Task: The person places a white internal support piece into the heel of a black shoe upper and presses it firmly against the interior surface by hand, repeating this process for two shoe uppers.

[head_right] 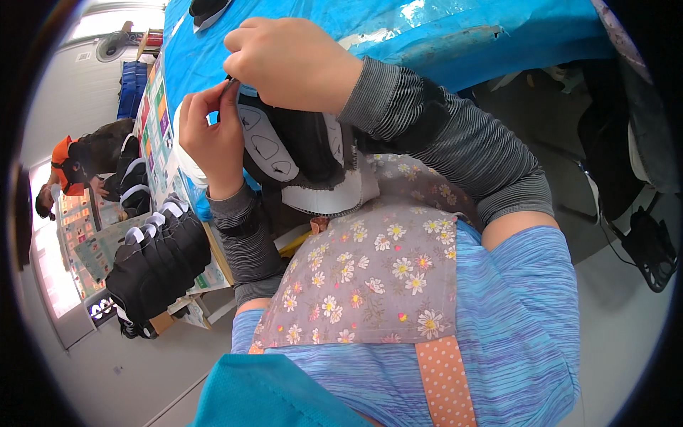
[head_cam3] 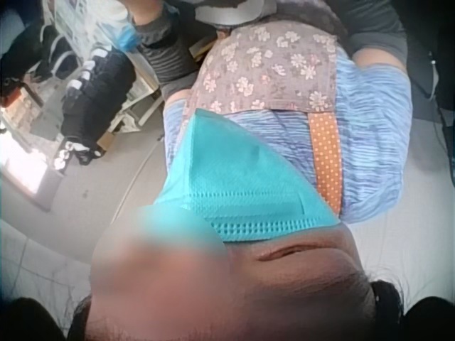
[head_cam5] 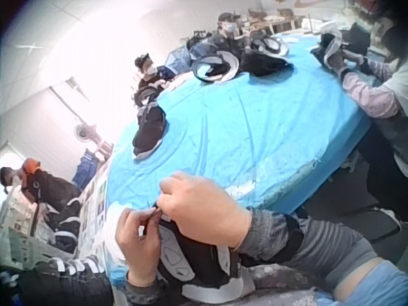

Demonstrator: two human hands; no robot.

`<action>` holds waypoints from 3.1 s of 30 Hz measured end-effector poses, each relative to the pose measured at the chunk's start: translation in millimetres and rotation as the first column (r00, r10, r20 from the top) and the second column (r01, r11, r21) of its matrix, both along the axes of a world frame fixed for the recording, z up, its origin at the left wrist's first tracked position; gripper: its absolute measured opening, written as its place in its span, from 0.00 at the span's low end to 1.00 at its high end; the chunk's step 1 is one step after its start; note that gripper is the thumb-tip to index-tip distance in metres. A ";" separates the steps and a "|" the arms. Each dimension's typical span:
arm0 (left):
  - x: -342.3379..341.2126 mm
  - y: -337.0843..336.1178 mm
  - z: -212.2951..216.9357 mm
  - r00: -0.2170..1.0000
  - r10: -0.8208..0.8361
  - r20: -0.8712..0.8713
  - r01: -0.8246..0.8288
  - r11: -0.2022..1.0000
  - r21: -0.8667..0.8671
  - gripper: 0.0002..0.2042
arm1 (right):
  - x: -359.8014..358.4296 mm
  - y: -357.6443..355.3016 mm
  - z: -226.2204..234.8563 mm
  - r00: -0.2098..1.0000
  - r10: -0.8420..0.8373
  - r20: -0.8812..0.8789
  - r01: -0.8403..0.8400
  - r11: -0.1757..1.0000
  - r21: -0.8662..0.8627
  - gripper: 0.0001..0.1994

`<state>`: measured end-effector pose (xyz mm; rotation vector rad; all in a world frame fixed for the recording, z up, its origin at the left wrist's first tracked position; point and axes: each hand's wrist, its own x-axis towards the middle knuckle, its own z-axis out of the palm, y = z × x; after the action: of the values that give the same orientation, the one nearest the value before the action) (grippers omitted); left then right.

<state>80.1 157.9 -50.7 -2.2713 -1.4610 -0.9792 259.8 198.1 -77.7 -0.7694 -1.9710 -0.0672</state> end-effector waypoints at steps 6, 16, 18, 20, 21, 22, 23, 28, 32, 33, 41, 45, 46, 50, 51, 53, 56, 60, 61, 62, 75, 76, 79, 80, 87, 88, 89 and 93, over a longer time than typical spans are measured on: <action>-5.6 -11.3 7.7 0.993 -0.051 0.110 0.064 0.991 -0.115 0.07 | 5.3 -6.1 1.0 0.999 0.032 -0.020 -0.033 0.999 -0.041 0.05; -14.7 -7.4 -3.9 0.999 -0.012 0.037 0.014 0.998 -0.058 0.05 | 5.4 -5.2 -2.7 1.000 -0.009 -0.010 0.009 1.000 0.001 0.03; -14.7 -6.1 -9.5 0.998 -0.012 0.060 0.013 0.999 -0.030 0.05 | 4.8 -7.2 -2.3 1.000 -0.018 -0.013 0.018 1.000 0.000 0.02; -12.8 -7.5 -11.1 0.997 -0.013 0.081 0.013 1.000 -0.002 0.05 | 5.9 -8.7 -1.1 1.000 -0.012 -0.013 0.012 1.000 -0.007 0.02; -12.1 -9.3 -10.1 0.996 0.004 0.086 -0.004 1.000 0.000 0.06 | 6.5 -9.6 0.2 1.000 -0.005 -0.014 0.005 1.000 -0.014 0.02; -12.1 -8.7 -11.2 0.995 0.018 0.098 -0.017 1.000 -0.003 0.06 | 6.8 -8.9 0.1 1.000 -0.008 -0.010 0.008 1.000 -0.017 0.02; -12.9 -8.9 -10.7 0.995 0.016 0.100 -0.015 1.000 -0.007 0.06 | 7.1 -8.4 0.2 1.000 -0.001 -0.011 0.001 1.000 -0.031 0.03; -13.3 -22.7 -4.6 0.982 0.056 0.179 -0.029 0.988 -0.150 0.07 | 10.9 -5.2 -6.7 1.000 -0.027 -0.010 0.027 0.999 -0.019 0.04; -21.1 -20.5 -15.1 0.975 0.058 0.213 -0.029 0.990 -0.136 0.08 | 13.0 -5.2 -8.0 0.999 0.023 -0.038 -0.024 0.999 -0.037 0.05; -21.3 -19.3 -18.1 0.976 0.066 0.206 -0.042 0.992 -0.122 0.08 | 12.9 -5.1 -8.1 0.999 0.020 -0.037 -0.021 0.999 -0.034 0.05; -14.4 -20.6 -27.0 0.974 0.095 0.204 -0.095 0.995 -0.007 0.09 | 12.2 -3.7 -13.4 0.998 0.000 -0.068 -0.003 0.999 -0.035 0.05; -15.0 -19.6 -24.2 0.962 0.010 0.273 0.009 0.997 -0.070 0.10 | 16.6 -1.7 -18.3 0.997 0.007 -0.080 -0.013 0.998 -0.068 0.06; -15.7 -20.3 -22.2 0.955 -0.019 0.297 0.051 0.994 -0.098 0.11 | 17.6 -2.9 -12.8 0.997 0.012 -0.079 -0.017 0.998 -0.068 0.06; -8.2 -17.2 -19.3 0.978 -0.044 0.202 0.046 0.999 -0.004 0.10 | 22.4 -6.4 0.7 0.962 0.143 -0.231 -0.188 0.965 -0.186 0.01; -9.9 -17.0 -20.2 0.977 -0.008 0.213 0.014 1.000 -0.023 0.09 | 22.5 -6.4 -0.1 0.960 0.163 -0.227 -0.207 0.961 -0.186 0.01; -14.3 -16.2 -22.5 0.974 0.027 0.225 -0.018 0.999 -0.041 0.08 | 22.4 -1.5 -3.5 0.956 0.188 -0.226 -0.223 0.965 -0.138 0.01; -17.9 -15.3 -24.8 0.988 -0.005 0.154 0.004 1.000 0.007 0.06 | 17.5 3.5 -15.9 0.969 0.150 -0.195 -0.165 0.984 -0.060 0.03; -12.7 -16.4 -23.5 0.989 0.013 0.148 -0.014 1.000 0.007 0.06 | 14.1 4.8 -22.7 0.981 0.098 -0.165 -0.105 0.994 -0.033 0.09; -11.5 -16.6 -22.1 0.990 -0.002 0.140 0.002 1.000 -0.001 0.06 | 13.3 4.7 -20.8 0.982 0.102 -0.162 -0.107 0.994 -0.023 0.09; -9.4 -15.6 -19.9 0.990 -0.002 0.144 0.001 1.000 0.009 0.06 | 12.4 3.6 -18.0 0.981 0.117 -0.156 -0.121 0.993 -0.013 0.09; -1.3 -14.2 -19.4 0.981 0.035 0.189 -0.034 0.999 -0.008 0.04 | 16.3 -3.8 -7.4 0.994 0.047 -0.094 -0.050 0.998 -0.038 0.07; 0.5 -15.5 -21.0 0.979 0.019 0.203 -0.017 1.000 -0.008 0.04 | 19.3 -4.5 -7.0 0.996 0.056 -0.077 -0.058 0.998 -0.036 0.07; 6.4 -16.2 -23.1 0.969 0.036 0.243 -0.036 0.999 -0.004 0.04 | 24.1 -5.1 -6.1 0.998 0.060 -0.029 -0.061 0.996 -0.066 0.08; 7.1 -16.2 -23.6 0.966 0.061 0.251 -0.062 0.998 -0.003 0.04 | 23.3 -5.7 -5.7 0.999 0.035 -0.031 -0.037 0.998 -0.044 0.09; 7.3 -19.5 -22.2 0.931 0.082 0.355 -0.086 0.996 -0.004 0.04 | 27.0 -3.6 -26.3 0.988 -0.045 -0.148 0.040 0.999 -0.035 0.08; 8.3 -19.8 -21.5 0.940 0.069 0.333 -0.073 0.997 0.000 0.04 | 28.5 -3.1 -29.5 0.993 -0.028 -0.116 0.025 0.999 -0.031 0.08; 8.3 -19.3 -20.6 0.949 0.058 0.311 -0.063 0.998 0.006 0.04 | 26.5 -2.2 -32.3 0.986 -0.039 -0.161 0.033 0.999 -0.035 0.08; 6.9 -20.4 -20.0 0.944 0.079 0.321 -0.076 0.997 -0.023 0.05 | 23.1 -4.5 -34.7 0.980 -0.050 -0.192 0.031 0.994 -0.101 0.09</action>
<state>87.0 137.5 -70.7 -2.1146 -1.6695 -1.3718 282.9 193.6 -112.4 -0.8472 -1.7834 0.0776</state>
